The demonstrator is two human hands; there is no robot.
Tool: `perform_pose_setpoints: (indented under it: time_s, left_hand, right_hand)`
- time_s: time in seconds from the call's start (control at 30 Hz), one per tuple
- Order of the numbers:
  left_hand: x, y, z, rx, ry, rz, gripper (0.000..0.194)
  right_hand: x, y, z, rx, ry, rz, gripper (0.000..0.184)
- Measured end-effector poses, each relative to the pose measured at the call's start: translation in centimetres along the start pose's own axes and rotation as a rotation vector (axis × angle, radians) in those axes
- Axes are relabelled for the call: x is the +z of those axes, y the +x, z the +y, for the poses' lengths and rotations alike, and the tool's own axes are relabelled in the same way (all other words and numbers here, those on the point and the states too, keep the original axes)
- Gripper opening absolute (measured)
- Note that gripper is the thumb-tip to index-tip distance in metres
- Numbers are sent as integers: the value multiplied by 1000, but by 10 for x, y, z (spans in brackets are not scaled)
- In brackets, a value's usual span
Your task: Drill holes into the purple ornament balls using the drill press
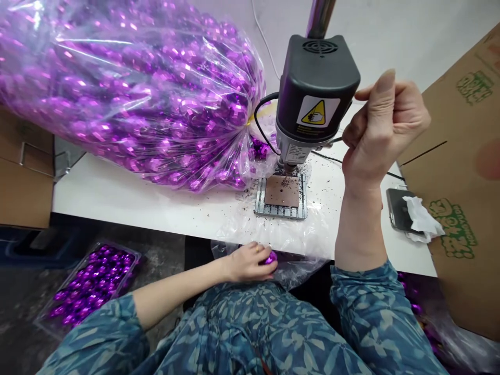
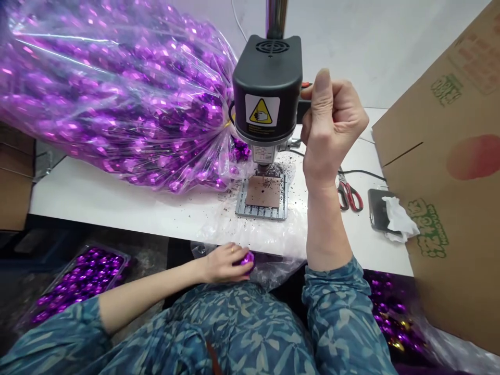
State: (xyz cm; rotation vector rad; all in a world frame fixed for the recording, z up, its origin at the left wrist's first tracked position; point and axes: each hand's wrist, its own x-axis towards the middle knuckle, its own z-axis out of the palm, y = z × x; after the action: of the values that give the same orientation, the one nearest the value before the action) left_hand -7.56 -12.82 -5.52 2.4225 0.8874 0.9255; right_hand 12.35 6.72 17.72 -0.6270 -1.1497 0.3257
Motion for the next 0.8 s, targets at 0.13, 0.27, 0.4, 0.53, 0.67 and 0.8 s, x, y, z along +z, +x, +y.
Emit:
perform_pose_setpoints:
  time_s: [0.13,0.27,0.4,0.53,0.67,0.8]
  left_hand:
    - [-6,-30,4,150,135,-246,19]
    - [-37,21,-24,63,62,13,16]
    - [-76,130,-85,-268,166,296,30]
    - [-87,223,-149,-631,208,274,27]
    - [-75,255,-180,-712,221,255,29]
    - [-67,253,-187,-702,268,214,26]
  right_hand:
    - [1,0,1,-26,37,19,63]
    - [0,0,0,-17,16,14,64]
    - [-1,-1,-3,-22,72,7,61]
    - [-1,-3,-6,-21,96,11,54]
    - [-1,-5,-9,-24,100,9,54]
    - [-1,-7,-9,-36,68,12,56]
